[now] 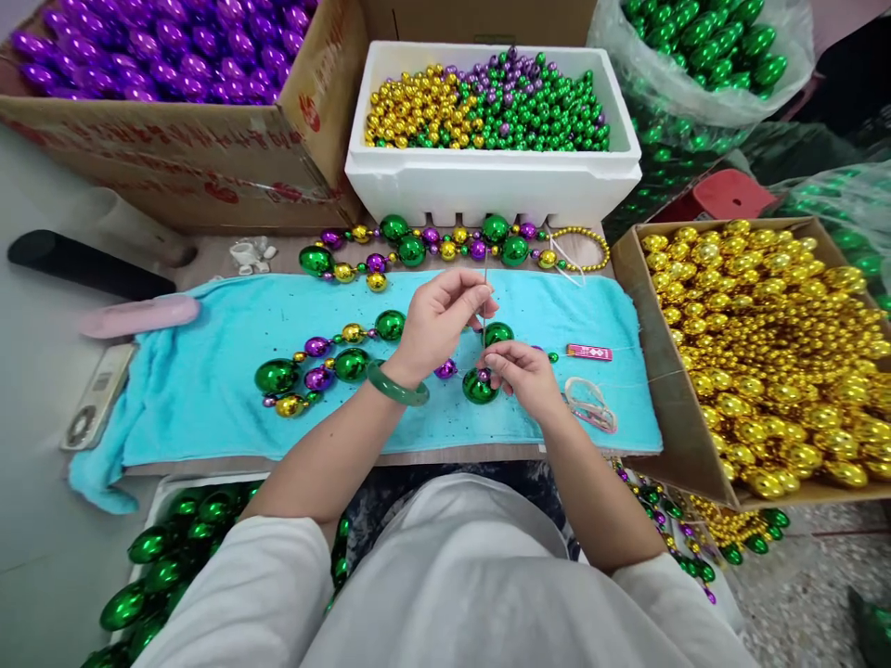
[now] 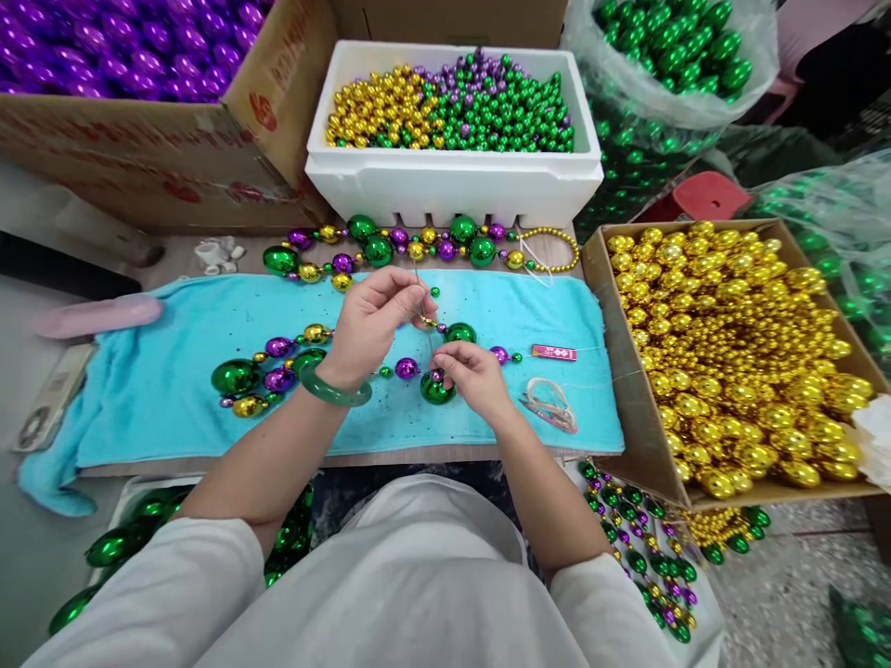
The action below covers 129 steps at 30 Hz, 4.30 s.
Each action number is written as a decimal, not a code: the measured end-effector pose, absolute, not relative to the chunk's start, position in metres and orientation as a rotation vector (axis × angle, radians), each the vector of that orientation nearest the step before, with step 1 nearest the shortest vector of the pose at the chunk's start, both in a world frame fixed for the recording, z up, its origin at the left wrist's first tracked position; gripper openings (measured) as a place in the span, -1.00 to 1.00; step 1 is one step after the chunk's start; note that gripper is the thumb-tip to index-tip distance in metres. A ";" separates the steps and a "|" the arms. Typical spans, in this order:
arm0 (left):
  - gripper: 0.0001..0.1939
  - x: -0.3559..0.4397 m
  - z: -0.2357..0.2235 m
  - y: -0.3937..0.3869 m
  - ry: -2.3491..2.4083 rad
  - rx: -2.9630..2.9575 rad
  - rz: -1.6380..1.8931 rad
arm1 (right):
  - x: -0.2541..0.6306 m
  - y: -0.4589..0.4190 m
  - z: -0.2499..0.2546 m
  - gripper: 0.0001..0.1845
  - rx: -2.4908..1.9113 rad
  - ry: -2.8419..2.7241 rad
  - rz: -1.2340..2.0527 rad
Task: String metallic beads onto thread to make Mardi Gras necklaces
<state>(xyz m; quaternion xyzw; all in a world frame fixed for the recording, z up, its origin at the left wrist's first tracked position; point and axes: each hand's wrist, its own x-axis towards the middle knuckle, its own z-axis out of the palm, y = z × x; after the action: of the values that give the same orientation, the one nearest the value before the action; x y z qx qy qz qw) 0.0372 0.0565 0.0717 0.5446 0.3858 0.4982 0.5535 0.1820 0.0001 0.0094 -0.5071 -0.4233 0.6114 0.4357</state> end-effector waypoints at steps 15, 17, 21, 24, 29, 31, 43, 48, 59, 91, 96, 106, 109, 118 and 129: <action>-0.67 0.039 0.019 0.037 0.652 1.717 0.561 | 0.193 -0.010 0.043 -0.68 -1.028 -0.835 1.430; -0.75 0.043 0.012 0.030 0.684 1.912 0.516 | 0.196 -0.015 0.055 -0.71 -0.993 -0.830 1.412; -0.93 0.048 0.006 0.019 0.728 2.140 0.336 | 0.205 -0.025 0.086 -0.77 -0.892 -0.871 1.287; -0.89 0.047 0.006 0.015 0.774 2.227 0.169 | 0.220 -0.030 0.107 -0.85 -0.813 -0.850 1.125; -0.87 0.038 0.017 0.012 0.936 2.389 0.067 | 0.249 -0.031 0.117 -0.93 -0.845 -0.828 0.856; -0.68 0.029 0.023 0.017 0.939 2.393 0.026 | 0.255 -0.029 0.108 -0.91 -0.911 -0.828 0.827; -0.83 -0.094 0.000 0.160 2.011 2.001 0.392 | 0.250 -0.045 0.046 -0.84 -1.174 -0.756 1.126; -0.71 -0.092 -0.012 0.166 1.973 1.982 0.281 | 0.244 -0.042 0.041 -0.77 -1.218 -0.836 1.173; -0.60 -0.028 0.034 0.093 0.883 0.668 1.030 | 0.204 -0.047 0.017 -0.66 -1.381 -0.993 1.261; -0.54 -0.019 0.051 0.062 0.877 1.145 1.031 | 0.216 -0.048 0.024 -0.70 -1.399 -1.195 1.170; -0.52 -0.003 0.050 0.058 0.854 1.055 1.136 | 0.214 -0.046 0.016 -0.65 -1.355 -1.122 1.263; -0.49 0.003 0.044 0.077 0.646 1.329 0.554 | 0.216 -0.036 0.003 -0.65 -1.240 -0.935 1.311; -0.73 0.001 0.036 0.118 0.998 1.508 0.560 | 0.222 -0.033 0.001 -0.67 -1.242 -0.834 1.283; -0.82 0.043 -0.014 0.183 1.415 1.689 0.514 | 0.233 -0.034 -0.006 -0.65 -1.283 -0.788 1.243; -0.92 0.031 0.040 0.113 0.945 0.537 1.003 | 0.220 -0.040 -0.005 -0.62 -1.347 -0.887 1.168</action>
<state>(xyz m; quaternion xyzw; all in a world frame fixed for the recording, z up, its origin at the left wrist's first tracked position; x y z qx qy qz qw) 0.0307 0.1127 0.0405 0.2448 0.4306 0.4569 0.7389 0.2203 -0.0402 -0.0049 -0.5677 -0.3738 0.4921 0.5440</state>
